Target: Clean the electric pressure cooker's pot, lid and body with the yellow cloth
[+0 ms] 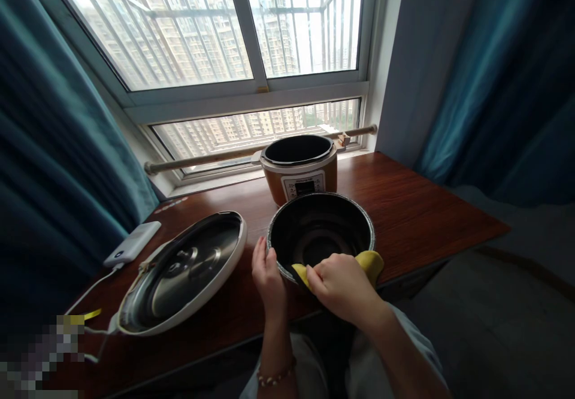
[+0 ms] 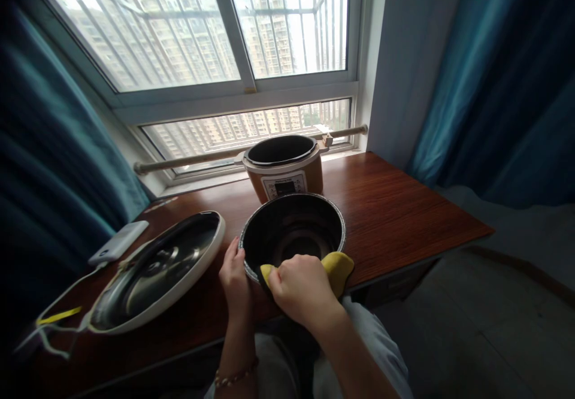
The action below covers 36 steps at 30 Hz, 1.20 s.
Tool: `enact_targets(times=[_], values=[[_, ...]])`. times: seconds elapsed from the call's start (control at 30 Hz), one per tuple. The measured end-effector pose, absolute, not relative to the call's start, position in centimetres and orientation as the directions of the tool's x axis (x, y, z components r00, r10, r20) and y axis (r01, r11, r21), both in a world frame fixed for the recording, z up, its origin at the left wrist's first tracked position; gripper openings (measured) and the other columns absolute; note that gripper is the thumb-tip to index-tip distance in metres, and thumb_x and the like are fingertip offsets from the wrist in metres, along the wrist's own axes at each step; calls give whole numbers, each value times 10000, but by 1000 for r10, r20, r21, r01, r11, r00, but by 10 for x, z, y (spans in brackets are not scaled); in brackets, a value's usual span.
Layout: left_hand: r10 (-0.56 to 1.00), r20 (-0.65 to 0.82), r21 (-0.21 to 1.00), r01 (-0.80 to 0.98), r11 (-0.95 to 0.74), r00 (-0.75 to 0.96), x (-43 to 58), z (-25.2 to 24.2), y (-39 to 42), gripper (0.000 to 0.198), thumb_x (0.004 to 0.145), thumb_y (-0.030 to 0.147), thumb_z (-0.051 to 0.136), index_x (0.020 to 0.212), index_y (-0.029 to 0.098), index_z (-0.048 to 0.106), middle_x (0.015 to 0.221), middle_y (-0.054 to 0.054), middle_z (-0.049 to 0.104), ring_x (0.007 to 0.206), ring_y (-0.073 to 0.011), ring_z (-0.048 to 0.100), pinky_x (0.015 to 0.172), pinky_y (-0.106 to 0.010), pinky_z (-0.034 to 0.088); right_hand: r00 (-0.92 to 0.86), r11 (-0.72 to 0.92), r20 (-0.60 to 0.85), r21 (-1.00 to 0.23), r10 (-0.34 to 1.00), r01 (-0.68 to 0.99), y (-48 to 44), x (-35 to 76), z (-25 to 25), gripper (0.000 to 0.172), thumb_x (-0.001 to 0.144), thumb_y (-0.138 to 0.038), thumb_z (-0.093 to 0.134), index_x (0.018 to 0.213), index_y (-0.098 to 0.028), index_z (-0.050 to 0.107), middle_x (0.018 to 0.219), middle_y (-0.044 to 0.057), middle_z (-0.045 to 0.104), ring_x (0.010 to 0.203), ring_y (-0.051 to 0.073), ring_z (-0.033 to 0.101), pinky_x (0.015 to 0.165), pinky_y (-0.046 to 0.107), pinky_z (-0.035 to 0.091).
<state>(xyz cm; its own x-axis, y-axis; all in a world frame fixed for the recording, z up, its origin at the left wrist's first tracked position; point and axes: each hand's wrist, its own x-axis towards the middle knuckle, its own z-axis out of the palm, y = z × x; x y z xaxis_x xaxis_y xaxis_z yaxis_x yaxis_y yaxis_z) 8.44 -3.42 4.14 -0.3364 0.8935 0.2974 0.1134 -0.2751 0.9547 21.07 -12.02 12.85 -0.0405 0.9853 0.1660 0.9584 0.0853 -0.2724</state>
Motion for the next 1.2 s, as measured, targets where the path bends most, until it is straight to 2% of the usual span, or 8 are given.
enact_targets(times=[0.17,0.3,0.47,0.67,0.77,1.03,1.2], values=[[879,328,944,143,-296,-346,84,44,-34,403,842,281,449,1181,103,573,1324,-134,499,1232,-232,448,1075,-377,294,-138,161,118,-208,983,965,-116,235,128,391,817,-292,394,597,-175,695,641,79,680,571,161,596,518,287,224],[869,366,930,171,-327,-332,83,42,-32,390,847,279,446,1174,117,585,1329,-122,496,1253,-232,423,1088,-382,275,-224,221,3,-168,975,961,-108,253,132,390,791,-301,391,611,-154,705,640,107,677,567,181,595,507,275,230],[866,391,918,199,-343,-313,80,41,-32,380,848,287,447,1160,130,597,1328,-116,495,1254,-236,418,1090,-393,275,-362,341,-169,-140,917,929,-93,274,137,394,781,-300,386,671,-121,719,674,144,680,593,207,606,529,263,306],[865,419,898,270,-348,-276,75,43,-31,382,839,284,450,1157,136,601,1323,-113,500,1272,-244,392,1111,-412,229,-378,376,-374,-81,847,923,-74,291,146,443,806,-344,379,794,-65,723,794,202,683,700,253,630,585,290,393],[872,415,900,262,-350,-261,73,42,-30,389,840,292,457,1174,145,590,1336,-109,490,1291,-244,368,1118,-416,211,-363,403,-455,-11,813,915,-64,294,148,453,822,-347,369,865,-62,718,854,208,681,749,258,639,604,298,414],[876,446,883,247,-398,-183,66,40,-29,383,840,321,484,1181,179,589,1395,-78,429,1339,-256,286,1128,-429,175,-356,474,-472,157,807,866,-36,305,142,422,839,-342,418,889,-48,718,861,220,677,810,298,645,649,345,438],[878,453,876,258,-407,-154,64,43,-30,382,839,317,483,1184,189,587,1408,-70,412,1347,-256,270,1129,-426,168,-444,557,-413,207,795,804,-15,320,141,369,842,-279,425,815,-67,725,846,196,677,807,272,627,710,349,430]])
